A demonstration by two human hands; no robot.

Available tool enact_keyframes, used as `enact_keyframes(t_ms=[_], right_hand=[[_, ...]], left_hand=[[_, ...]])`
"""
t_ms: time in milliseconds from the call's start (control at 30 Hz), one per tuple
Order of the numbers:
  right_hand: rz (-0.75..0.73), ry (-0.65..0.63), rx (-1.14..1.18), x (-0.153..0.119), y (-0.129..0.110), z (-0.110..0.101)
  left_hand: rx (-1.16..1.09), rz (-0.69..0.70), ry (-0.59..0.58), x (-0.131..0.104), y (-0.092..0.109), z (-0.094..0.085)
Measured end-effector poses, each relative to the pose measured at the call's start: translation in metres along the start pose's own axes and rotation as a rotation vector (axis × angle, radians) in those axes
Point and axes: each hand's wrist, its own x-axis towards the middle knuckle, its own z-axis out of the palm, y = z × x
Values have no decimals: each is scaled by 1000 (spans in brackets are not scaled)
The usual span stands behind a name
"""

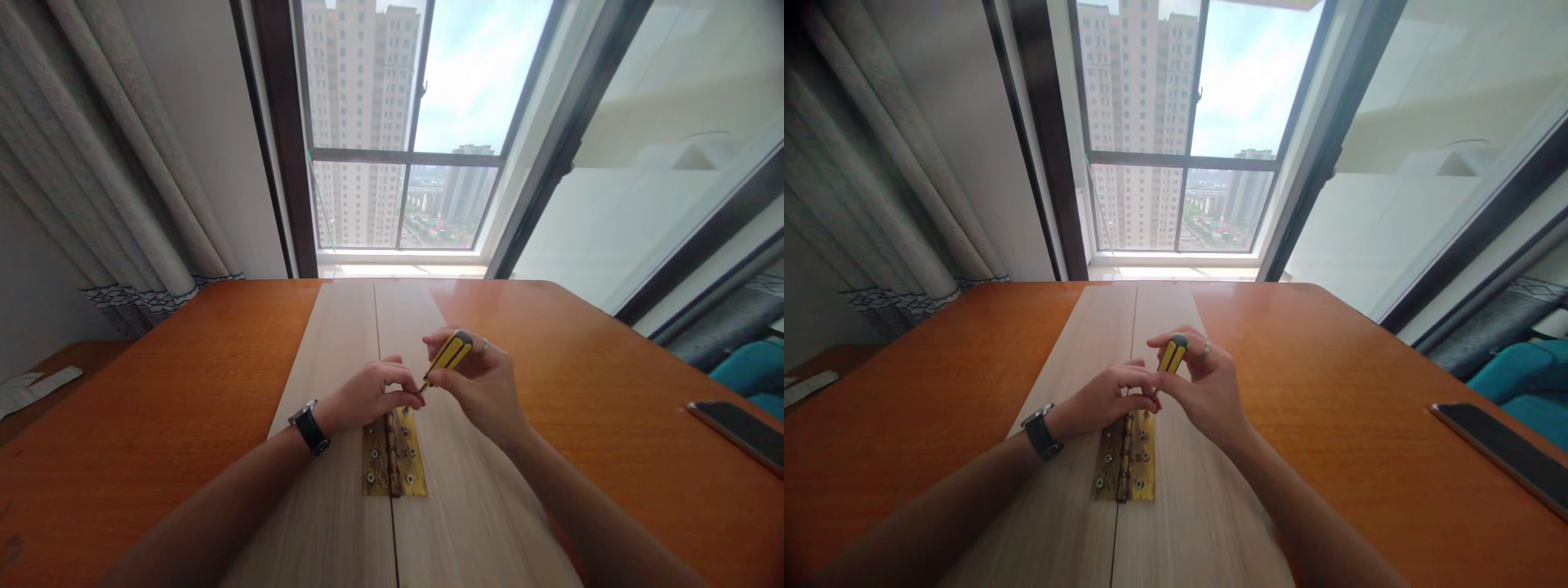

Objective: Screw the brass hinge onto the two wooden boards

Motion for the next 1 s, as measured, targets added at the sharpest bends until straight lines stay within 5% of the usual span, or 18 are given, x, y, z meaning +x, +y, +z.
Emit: enact_keyframes(t_ms=[167,400,633,1000], right_hand=[[97,-19,-98,1,-4,-5],[148,-193,99,-3,-9,-4],[-68,-7,-177,-4,-3,0],[25,-26,-113,-3,-7,-1]], left_hand=[[8,15,35,0,-5,2],[37,-60,62,-3,-4,2],[88,29,80,-4,-1,3],[108,-29,102,-6,3,2]])
